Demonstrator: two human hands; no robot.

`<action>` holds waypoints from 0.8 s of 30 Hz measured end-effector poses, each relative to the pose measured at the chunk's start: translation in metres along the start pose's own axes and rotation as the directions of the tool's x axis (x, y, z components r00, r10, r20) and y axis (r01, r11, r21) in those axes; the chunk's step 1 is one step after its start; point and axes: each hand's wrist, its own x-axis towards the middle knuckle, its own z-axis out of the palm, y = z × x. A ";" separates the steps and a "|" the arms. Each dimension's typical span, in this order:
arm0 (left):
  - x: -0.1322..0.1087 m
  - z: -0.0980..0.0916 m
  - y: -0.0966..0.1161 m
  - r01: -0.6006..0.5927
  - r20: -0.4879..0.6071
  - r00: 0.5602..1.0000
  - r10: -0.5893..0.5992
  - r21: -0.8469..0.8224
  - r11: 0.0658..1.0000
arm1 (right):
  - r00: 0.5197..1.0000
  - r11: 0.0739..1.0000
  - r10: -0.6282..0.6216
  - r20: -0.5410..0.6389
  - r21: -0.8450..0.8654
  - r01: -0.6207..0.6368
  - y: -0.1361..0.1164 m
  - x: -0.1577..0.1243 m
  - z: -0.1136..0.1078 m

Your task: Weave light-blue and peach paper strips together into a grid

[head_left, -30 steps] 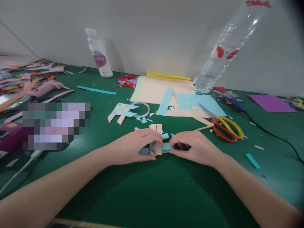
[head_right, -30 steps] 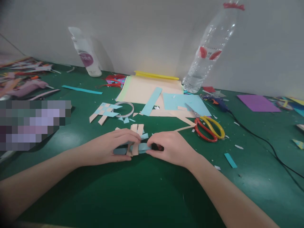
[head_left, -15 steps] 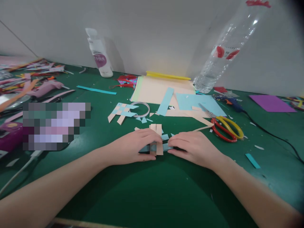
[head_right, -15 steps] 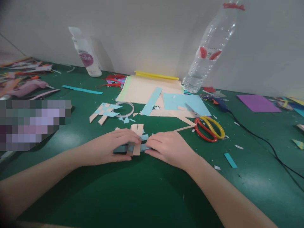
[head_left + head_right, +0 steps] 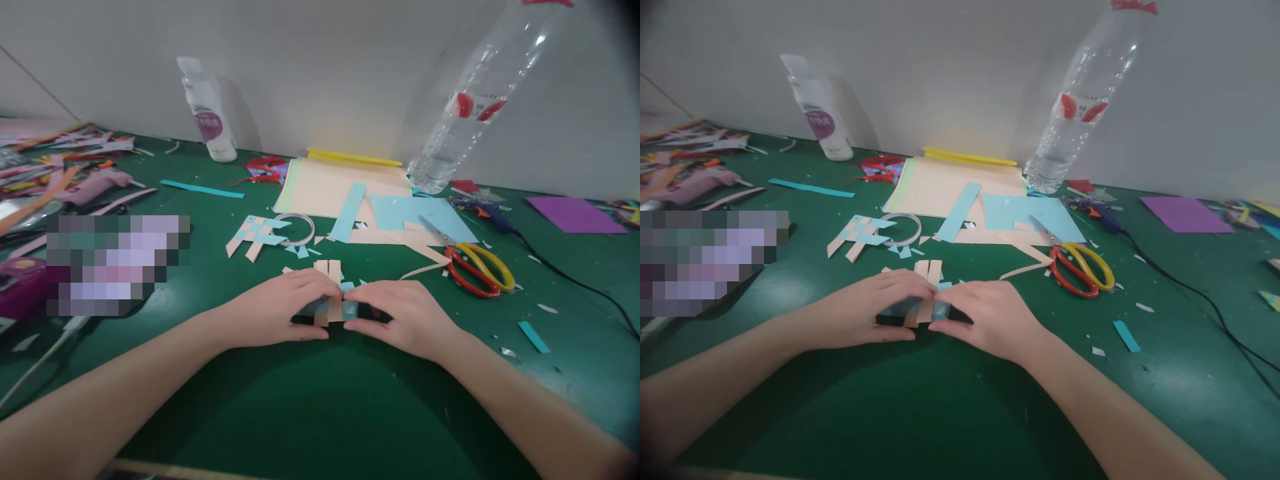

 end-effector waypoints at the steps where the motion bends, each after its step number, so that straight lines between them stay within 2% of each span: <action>1: 0.000 -0.001 0.000 0.004 -0.010 1.000 -0.004 0.010 1.000 | 0.999 0.999 0.046 -0.022 0.025 -0.046 0.001 0.000 -0.002; 4: 0.000 -0.004 0.001 -0.026 -0.054 0.998 0.028 0.043 0.999 | 0.985 0.975 0.172 0.000 0.145 -0.171 0.005 0.000 -0.010; 9: -0.002 -0.012 -0.003 -0.066 -0.104 0.991 0.083 0.155 0.986 | 0.950 0.932 0.258 0.174 0.216 -0.293 0.004 0.001 -0.012; 14: -0.005 -0.016 -0.007 -0.084 -0.067 0.992 0.109 0.297 0.951 | 0.953 0.936 0.239 0.187 0.215 -0.277 -0.001 0.003 -0.005; 24: -0.006 -0.018 -0.007 -0.120 -0.034 0.990 0.137 0.310 0.943 | 0.981 0.961 0.152 0.117 0.213 -0.175 0.001 0.002 -0.009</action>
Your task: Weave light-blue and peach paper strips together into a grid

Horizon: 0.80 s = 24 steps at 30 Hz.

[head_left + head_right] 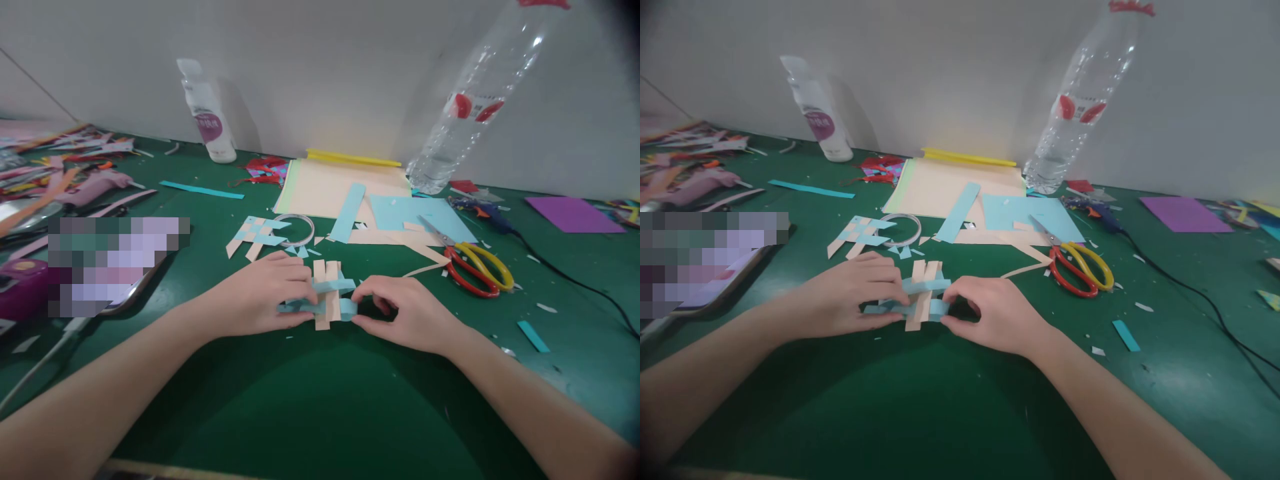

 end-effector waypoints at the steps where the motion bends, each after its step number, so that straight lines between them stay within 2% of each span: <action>1: 0.000 -0.001 0.000 -0.006 0.004 1.000 0.006 0.003 1.000 | 1.000 1.000 -0.013 -0.002 -0.002 0.013 0.000 0.000 0.000; 7: 0.000 -0.005 0.002 -0.047 -0.012 0.999 0.047 0.031 0.998 | 0.999 0.996 -0.053 -0.007 -0.071 0.053 0.001 0.000 0.001; 11: -0.001 -0.007 0.004 -0.047 -0.005 0.999 0.047 0.009 0.999 | 0.986 0.988 -0.135 -0.095 -0.087 0.127 0.000 0.000 0.000; 13: -0.001 -0.008 0.005 -0.042 0.014 0.999 0.042 -0.007 0.999 | 0.978 0.981 -0.182 -0.102 -0.091 0.173 -0.002 0.001 0.000; 19: -0.002 -0.007 0.006 -0.034 0.053 0.998 0.034 -0.004 0.999 | 0.962 0.957 -0.262 0.081 -0.110 0.270 -0.005 0.003 0.004; 24: -0.004 -0.004 0.006 -0.067 0.024 0.997 0.067 0.018 0.998 | 0.955 0.955 -0.268 0.127 -0.094 0.280 -0.004 0.004 0.008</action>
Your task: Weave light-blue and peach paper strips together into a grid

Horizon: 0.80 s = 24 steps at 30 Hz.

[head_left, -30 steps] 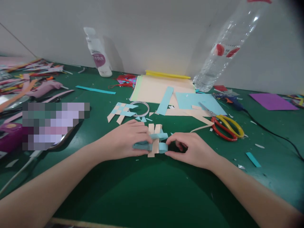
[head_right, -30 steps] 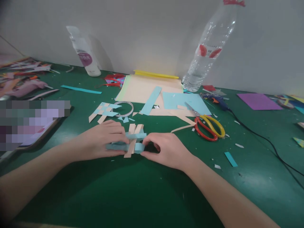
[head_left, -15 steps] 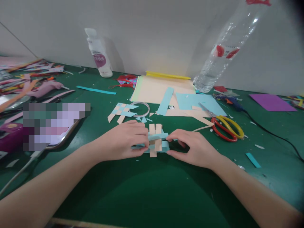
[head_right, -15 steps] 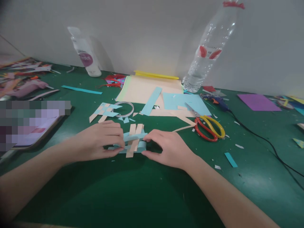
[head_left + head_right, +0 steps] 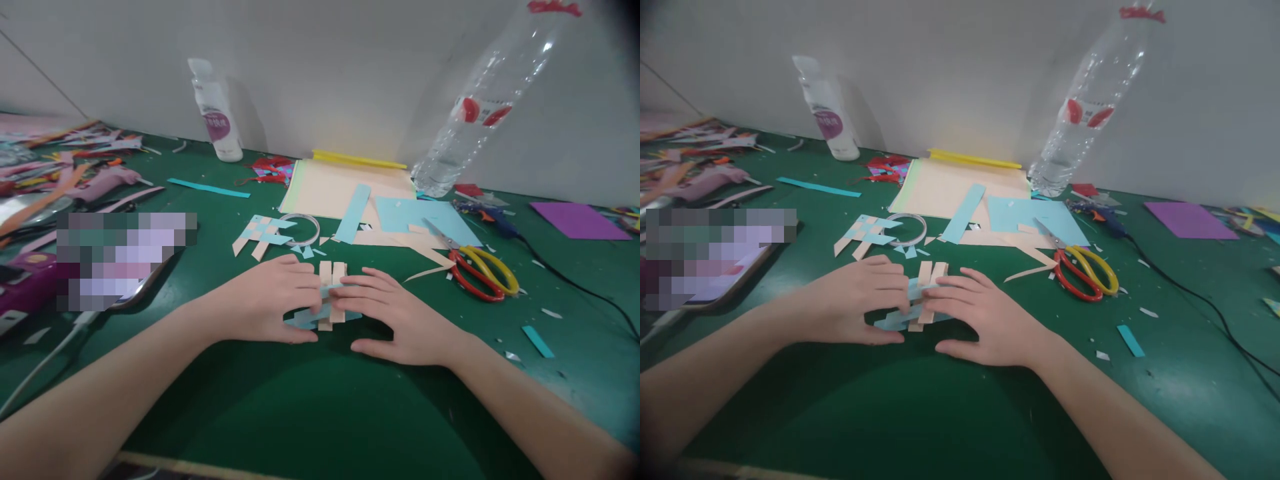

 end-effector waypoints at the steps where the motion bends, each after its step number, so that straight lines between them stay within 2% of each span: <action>1: 0.000 0.000 0.000 -0.004 0.000 1.000 0.004 -0.003 1.000 | 1.000 1.000 0.003 0.007 0.005 -0.003 0.000 0.000 0.000; 7: 0.000 -0.001 0.002 0.007 0.027 1.000 -0.006 -0.014 1.000 | 0.997 0.999 0.017 0.074 0.047 -0.020 0.002 0.000 0.001; 13: 0.000 0.001 -0.001 -0.032 0.020 0.999 0.032 0.017 0.999 | 0.997 0.997 0.020 0.070 0.072 -0.025 0.002 0.001 -0.001; 18: 0.000 0.004 -0.004 -0.057 0.016 0.998 0.056 0.042 0.998 | 0.999 1.000 -0.010 0.036 0.028 0.009 0.002 0.001 -0.003; 24: 0.000 0.002 -0.005 -0.061 0.027 0.998 0.061 0.015 0.998 | 0.995 0.998 -0.048 0.082 -0.023 0.050 0.002 0.001 -0.006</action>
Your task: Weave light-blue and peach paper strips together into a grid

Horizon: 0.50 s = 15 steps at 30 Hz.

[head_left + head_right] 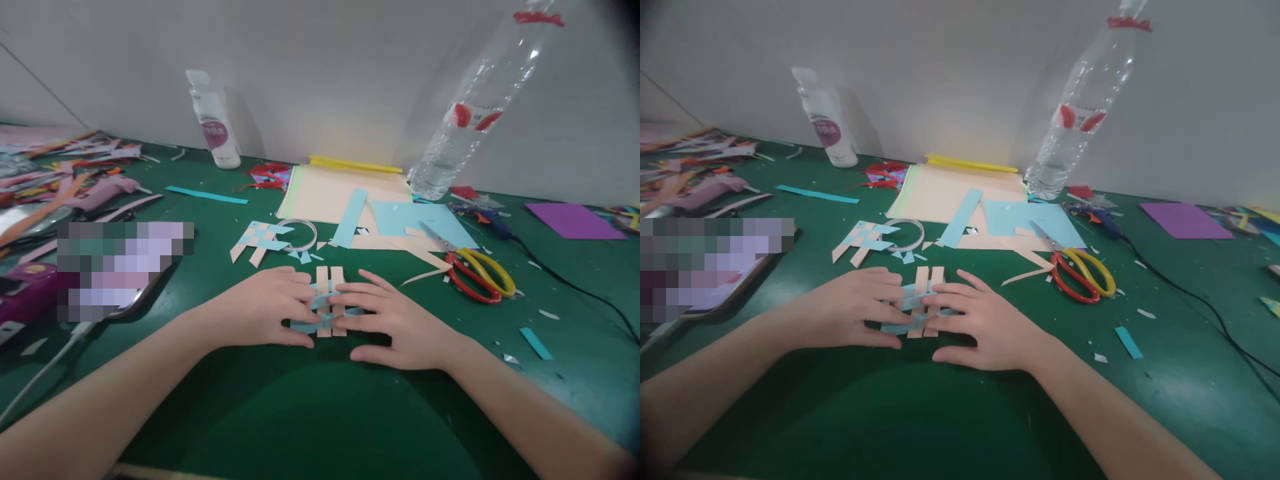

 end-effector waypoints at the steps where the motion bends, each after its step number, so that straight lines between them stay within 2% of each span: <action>1: 0.000 0.000 0.000 0.003 0.001 1.000 -0.003 -0.003 1.000 | 1.000 1.000 0.002 0.000 -0.002 -0.002 0.000 0.000 0.000; 8: 0.000 -0.004 0.000 0.020 -0.013 1.000 -0.020 -0.013 1.000 | 0.998 1.000 -0.010 -0.061 0.014 0.011 -0.004 0.000 0.000; 15: -0.001 0.000 -0.001 0.010 -0.021 1.000 -0.010 -0.018 1.000 | 1.000 0.999 -0.024 0.011 -0.048 0.024 -0.012 0.004 0.000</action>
